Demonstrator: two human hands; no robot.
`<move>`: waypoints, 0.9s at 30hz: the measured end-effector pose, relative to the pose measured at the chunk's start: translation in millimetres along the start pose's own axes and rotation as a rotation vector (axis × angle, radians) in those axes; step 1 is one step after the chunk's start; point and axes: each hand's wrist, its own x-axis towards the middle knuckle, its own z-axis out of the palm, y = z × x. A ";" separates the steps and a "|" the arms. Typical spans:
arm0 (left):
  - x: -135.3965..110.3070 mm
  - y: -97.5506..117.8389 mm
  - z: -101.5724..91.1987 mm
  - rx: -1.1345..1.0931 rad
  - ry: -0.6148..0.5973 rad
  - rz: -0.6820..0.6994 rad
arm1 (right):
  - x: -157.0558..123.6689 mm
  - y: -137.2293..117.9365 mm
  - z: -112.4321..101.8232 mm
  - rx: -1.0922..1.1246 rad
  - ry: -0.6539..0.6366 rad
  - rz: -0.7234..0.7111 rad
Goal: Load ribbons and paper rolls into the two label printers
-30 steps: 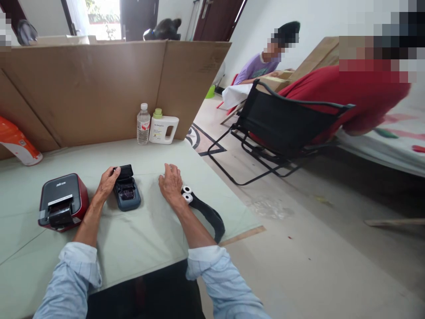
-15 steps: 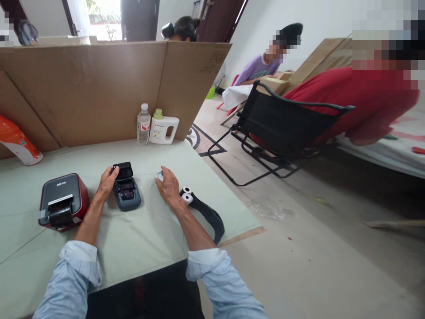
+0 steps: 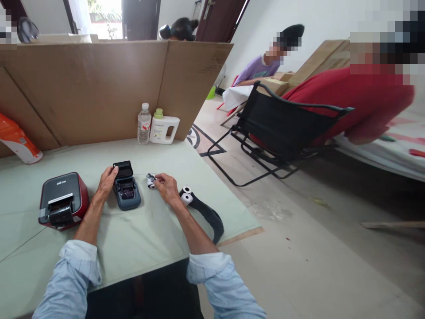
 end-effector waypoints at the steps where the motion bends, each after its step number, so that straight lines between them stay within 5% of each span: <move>1: -0.1 -0.3 0.0 -0.007 0.001 -0.003 | -0.4 -0.1 0.1 0.049 -0.008 0.014; 17: -0.2 -5.0 -5.1 -0.014 0.047 -0.026 | -9.7 -17.5 -7.7 0.363 -0.114 0.135; 27: -17.1 13.4 -9.4 0.400 0.243 0.307 | -20.1 -28.6 -9.3 0.431 -0.118 0.166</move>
